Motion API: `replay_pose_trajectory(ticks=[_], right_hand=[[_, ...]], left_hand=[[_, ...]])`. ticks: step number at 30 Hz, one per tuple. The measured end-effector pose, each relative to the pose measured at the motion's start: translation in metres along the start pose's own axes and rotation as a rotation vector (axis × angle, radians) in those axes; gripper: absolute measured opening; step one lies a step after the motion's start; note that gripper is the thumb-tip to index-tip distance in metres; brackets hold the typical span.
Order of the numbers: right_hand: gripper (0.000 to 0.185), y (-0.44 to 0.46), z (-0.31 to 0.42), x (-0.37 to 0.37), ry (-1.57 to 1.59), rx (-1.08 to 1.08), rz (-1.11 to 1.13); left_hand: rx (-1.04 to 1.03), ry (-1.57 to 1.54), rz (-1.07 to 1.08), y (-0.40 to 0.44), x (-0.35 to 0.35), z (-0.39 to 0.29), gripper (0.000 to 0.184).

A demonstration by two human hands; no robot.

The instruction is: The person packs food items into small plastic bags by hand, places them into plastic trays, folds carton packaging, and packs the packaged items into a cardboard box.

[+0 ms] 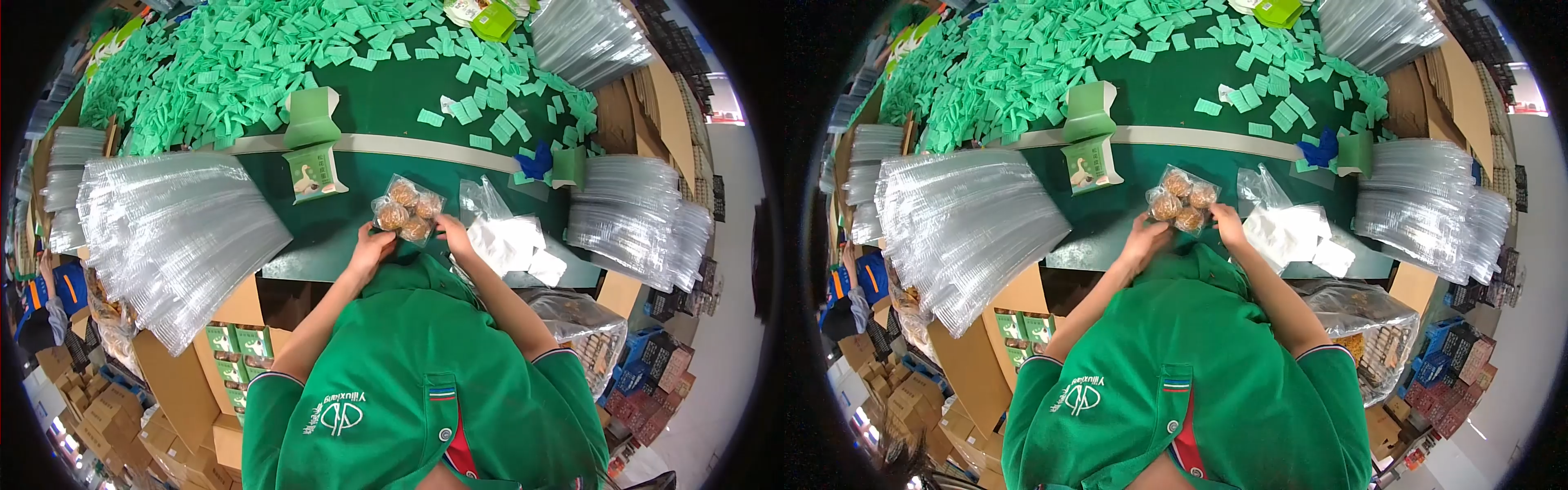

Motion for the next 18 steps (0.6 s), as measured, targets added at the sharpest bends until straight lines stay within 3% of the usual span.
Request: replay_pose_trajectory(ticks=[1,5,8,12,16,18], right_hand=[[0.021,-0.009,-0.002,-0.009,0.150,-0.213,0.120],[0.007,-0.018,0.011,-0.029,0.458,-0.111,0.112],[0.005,-0.018,0.015,-0.030,0.437,0.004,0.149],[0.004,-0.023,0.025,-0.021,0.500,0.000,0.081],[0.011,-0.004,0.017,0.008,0.431,-0.035,-0.015],[0.019,0.011,0.004,0.029,0.194,-0.051,-0.123]], left_hand=[[-0.033,-0.029,-0.030,0.003,-0.008,0.001,0.073],[-0.125,-0.142,-0.102,0.009,-0.018,-0.001,0.060],[-0.182,-0.088,-0.134,0.004,-0.015,-0.012,0.055],[-0.169,0.001,-0.077,-0.012,-0.019,-0.024,0.050],[-0.470,0.210,-0.153,-0.010,0.005,-0.047,0.045],[-0.809,0.391,-0.424,-0.006,0.034,-0.079,0.049]])
Point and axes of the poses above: each hand's wrist, its own y-axis towards the middle knuckle, its own x-axis out of the back of the hand, z = x × y, the point moved 5 cm from there along y, towards the middle knuckle, and after that the axes turned 13 degrees about -z, right-handed, at the moved point
